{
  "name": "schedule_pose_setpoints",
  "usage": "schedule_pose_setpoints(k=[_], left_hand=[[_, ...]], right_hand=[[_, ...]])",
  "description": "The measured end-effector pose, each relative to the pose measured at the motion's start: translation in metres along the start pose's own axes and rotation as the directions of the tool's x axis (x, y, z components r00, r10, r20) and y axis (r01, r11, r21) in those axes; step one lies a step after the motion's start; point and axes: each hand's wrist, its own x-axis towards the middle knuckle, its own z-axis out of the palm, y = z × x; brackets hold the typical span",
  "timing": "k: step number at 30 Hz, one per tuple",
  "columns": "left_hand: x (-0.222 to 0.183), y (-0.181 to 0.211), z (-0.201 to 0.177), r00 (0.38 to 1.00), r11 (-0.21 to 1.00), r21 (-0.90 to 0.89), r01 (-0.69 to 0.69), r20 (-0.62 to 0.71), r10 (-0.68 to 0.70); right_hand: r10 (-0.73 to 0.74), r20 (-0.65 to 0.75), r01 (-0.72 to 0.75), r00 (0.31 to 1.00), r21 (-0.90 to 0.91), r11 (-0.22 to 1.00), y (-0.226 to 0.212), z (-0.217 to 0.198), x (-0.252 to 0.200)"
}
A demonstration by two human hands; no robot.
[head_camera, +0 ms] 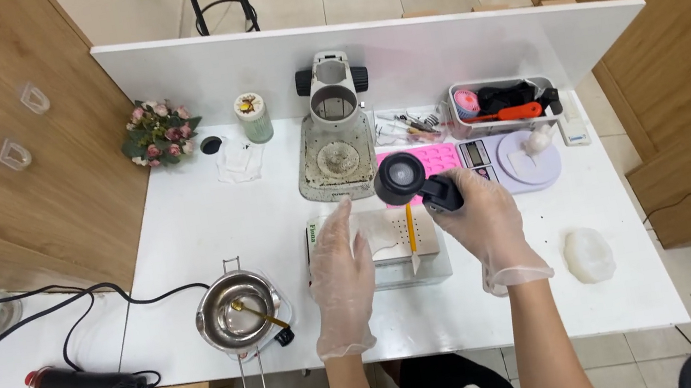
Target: Smooth the surface of a wax object using a handheld heat gun at a candle studio workbench.
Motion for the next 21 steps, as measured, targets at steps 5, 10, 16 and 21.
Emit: schedule_pose_setpoints(k=[5, 10, 16, 21], left_hand=[[0.002, -0.006, 0.004, 1.000, 0.999, 0.042, 0.017, -0.002, -0.017], [0.006, 0.002, 0.004, 0.993, 0.993, 0.051, 0.109, 0.046, -0.111], [0.006, -0.003, 0.014, 0.998, 0.995, 0.075, 0.059, 0.024, -0.061], [0.006, 0.014, 0.009, 0.984, 0.982, 0.117, 0.147, 0.082, -0.157]], right_hand=[[0.001, 0.049, 0.001, 0.999, -0.036, 0.999, 0.002, -0.003, 0.001], [-0.007, 0.050, 0.009, 0.999, -0.043, 0.999, 0.008, -0.005, 0.006], [0.043, 0.061, -0.039, 0.997, -0.066, 0.997, 0.018, -0.005, 0.013], [0.116, 0.108, -0.113, 0.987, -0.038, 0.993, 0.010, -0.016, 0.012]])
